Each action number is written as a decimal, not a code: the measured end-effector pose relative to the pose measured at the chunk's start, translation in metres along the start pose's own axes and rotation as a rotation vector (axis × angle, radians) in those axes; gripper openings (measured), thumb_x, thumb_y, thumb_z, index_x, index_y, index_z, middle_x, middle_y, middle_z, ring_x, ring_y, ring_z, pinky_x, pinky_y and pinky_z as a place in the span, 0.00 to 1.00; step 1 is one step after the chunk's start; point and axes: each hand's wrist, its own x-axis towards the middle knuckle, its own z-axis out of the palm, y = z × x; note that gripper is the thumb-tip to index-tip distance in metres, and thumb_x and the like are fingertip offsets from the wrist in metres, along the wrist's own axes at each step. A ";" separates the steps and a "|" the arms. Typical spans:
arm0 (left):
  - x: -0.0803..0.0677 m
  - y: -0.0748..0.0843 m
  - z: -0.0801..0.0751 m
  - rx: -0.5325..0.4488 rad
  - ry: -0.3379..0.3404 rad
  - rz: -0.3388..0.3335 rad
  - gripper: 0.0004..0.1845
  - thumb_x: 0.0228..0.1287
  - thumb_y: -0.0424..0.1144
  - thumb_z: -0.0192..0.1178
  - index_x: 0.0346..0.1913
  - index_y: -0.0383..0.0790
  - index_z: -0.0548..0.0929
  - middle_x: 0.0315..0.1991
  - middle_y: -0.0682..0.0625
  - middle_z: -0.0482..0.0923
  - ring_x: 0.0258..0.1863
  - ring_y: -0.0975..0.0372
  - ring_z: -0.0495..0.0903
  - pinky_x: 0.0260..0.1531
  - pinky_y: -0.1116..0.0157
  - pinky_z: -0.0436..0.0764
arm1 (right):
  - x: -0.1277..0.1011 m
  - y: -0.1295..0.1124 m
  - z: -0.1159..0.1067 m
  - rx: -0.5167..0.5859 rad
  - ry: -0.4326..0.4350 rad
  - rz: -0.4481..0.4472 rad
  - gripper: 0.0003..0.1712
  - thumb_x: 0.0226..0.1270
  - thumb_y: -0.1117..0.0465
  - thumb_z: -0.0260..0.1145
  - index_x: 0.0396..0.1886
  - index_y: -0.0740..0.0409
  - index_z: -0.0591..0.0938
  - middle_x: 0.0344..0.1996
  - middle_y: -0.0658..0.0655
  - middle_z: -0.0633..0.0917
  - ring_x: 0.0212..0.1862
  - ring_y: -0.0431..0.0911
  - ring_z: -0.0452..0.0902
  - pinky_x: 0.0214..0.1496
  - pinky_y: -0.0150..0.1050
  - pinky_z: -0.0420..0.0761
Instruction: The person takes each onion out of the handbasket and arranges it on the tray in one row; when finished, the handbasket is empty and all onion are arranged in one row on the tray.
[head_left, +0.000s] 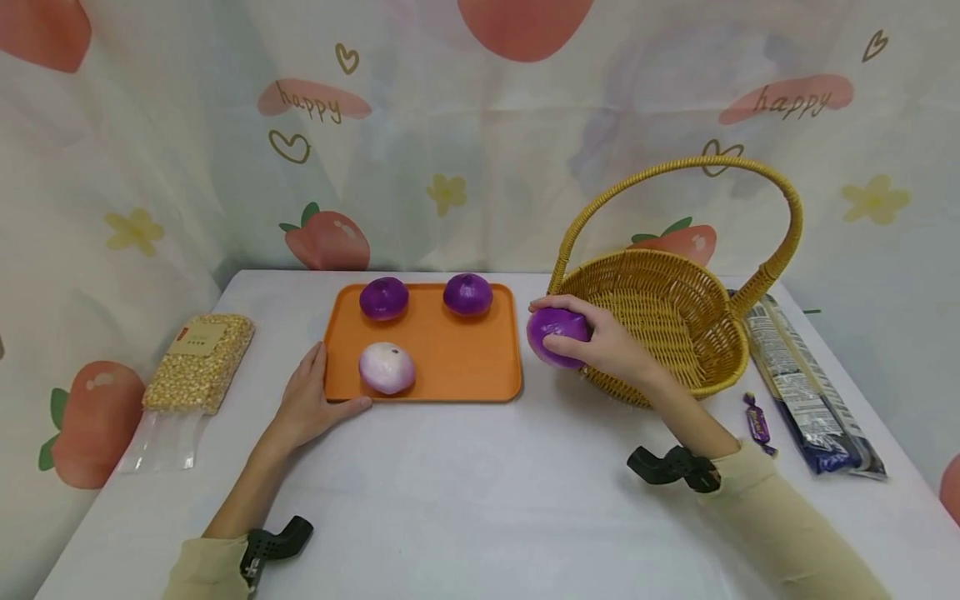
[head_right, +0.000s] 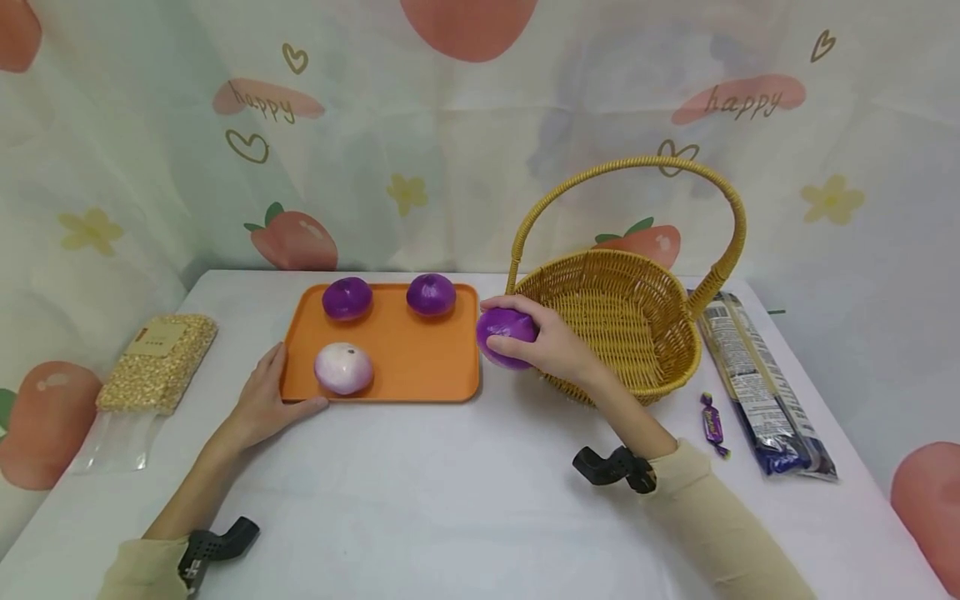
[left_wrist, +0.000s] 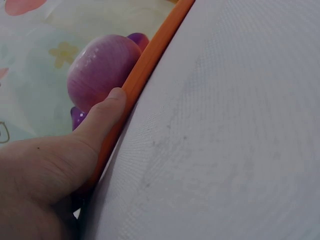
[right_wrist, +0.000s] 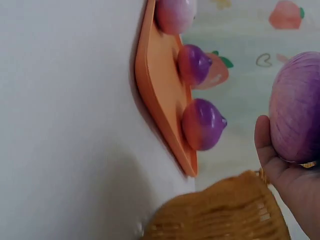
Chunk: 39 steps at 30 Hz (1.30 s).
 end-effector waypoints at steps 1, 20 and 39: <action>0.000 0.000 0.000 0.001 -0.001 -0.001 0.66 0.50 0.63 0.69 0.77 0.34 0.39 0.77 0.32 0.40 0.75 0.37 0.45 0.71 0.37 0.50 | 0.001 -0.001 0.003 -0.002 -0.007 -0.001 0.27 0.65 0.57 0.65 0.64 0.49 0.73 0.63 0.60 0.75 0.60 0.58 0.70 0.49 0.44 0.82; 0.002 0.000 0.000 -0.010 -0.007 -0.017 0.66 0.49 0.64 0.69 0.77 0.35 0.39 0.77 0.34 0.39 0.75 0.38 0.44 0.71 0.36 0.51 | 0.038 0.008 0.068 -0.044 -0.056 0.098 0.28 0.60 0.47 0.70 0.61 0.39 0.76 0.59 0.59 0.77 0.58 0.57 0.74 0.56 0.52 0.80; 0.001 0.001 0.001 0.002 0.000 -0.031 0.66 0.49 0.65 0.68 0.77 0.35 0.39 0.77 0.33 0.40 0.75 0.38 0.45 0.71 0.37 0.52 | 0.054 0.018 0.095 -0.115 -0.081 0.145 0.37 0.60 0.40 0.68 0.67 0.46 0.71 0.65 0.56 0.73 0.64 0.56 0.72 0.64 0.56 0.75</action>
